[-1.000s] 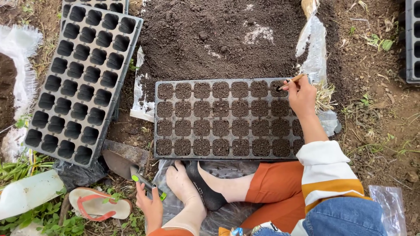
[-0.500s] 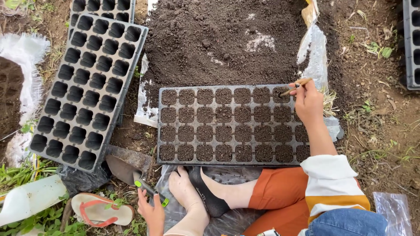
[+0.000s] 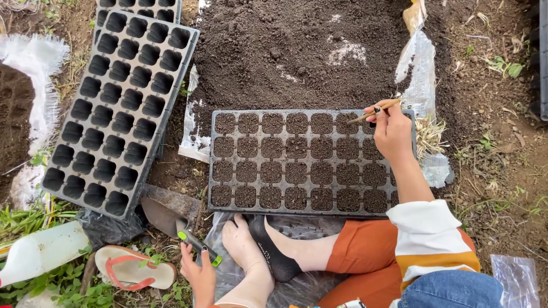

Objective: The person sits on the ground and uses a small stick to poke holes in the soil within a seedling tray. They then place seeds into the holes and cover them with soil.

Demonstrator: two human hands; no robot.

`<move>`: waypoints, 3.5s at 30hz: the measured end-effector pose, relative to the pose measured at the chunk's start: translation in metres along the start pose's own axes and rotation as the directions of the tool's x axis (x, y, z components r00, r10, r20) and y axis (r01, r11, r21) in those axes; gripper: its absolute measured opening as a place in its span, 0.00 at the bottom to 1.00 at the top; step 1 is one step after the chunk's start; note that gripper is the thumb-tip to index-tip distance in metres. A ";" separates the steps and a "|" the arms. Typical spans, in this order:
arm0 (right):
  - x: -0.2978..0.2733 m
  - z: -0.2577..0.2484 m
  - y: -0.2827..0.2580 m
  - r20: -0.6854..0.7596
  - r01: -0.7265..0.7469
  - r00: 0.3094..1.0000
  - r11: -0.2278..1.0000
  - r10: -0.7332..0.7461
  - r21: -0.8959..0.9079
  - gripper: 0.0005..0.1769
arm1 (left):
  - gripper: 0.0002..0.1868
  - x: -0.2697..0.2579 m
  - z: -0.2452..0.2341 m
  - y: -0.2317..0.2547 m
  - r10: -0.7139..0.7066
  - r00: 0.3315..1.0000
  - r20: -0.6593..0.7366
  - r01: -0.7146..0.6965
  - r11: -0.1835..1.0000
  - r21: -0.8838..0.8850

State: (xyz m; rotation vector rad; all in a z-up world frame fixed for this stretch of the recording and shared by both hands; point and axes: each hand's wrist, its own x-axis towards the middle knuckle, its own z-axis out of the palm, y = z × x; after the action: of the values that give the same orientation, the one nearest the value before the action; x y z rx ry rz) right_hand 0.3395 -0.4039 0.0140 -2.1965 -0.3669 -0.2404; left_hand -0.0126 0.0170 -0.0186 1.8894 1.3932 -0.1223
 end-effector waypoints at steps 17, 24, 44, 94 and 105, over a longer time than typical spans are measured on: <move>-0.004 0.039 0.034 0.033 0.035 0.999 0.999 -0.034 -0.038 0.07 | 0.40 0.004 0.003 -0.006 0.035 0.999 -0.014 -0.035 0.999 0.000; -0.001 0.060 0.029 0.051 0.005 0.999 0.999 -0.003 -0.043 0.08 | 0.40 -0.015 -0.007 0.028 0.003 0.999 0.034 -0.002 1.000 -0.027; 0.001 0.059 0.026 0.077 -0.090 0.993 0.996 0.091 -0.009 0.06 | 0.39 -0.023 -0.009 0.037 0.002 0.998 0.063 0.000 0.999 -0.035; 0.004 0.028 -0.003 -0.033 -0.151 0.988 0.988 0.150 -0.019 0.08 | 0.25 -0.010 -0.008 0.010 0.115 0.992 0.050 -0.083 0.900 -0.428; 0.021 0.020 -0.044 -0.058 0.070 0.996 0.997 -0.068 0.026 0.09 | 0.25 -0.001 -0.002 -0.008 0.126 0.991 0.045 -0.091 0.881 -0.464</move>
State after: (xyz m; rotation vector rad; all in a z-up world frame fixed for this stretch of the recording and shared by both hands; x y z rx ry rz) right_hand 0.3446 -0.3591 0.0402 -2.1466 -0.4130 -0.3327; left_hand -0.0203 0.0188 -0.0207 1.5389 1.1385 0.1819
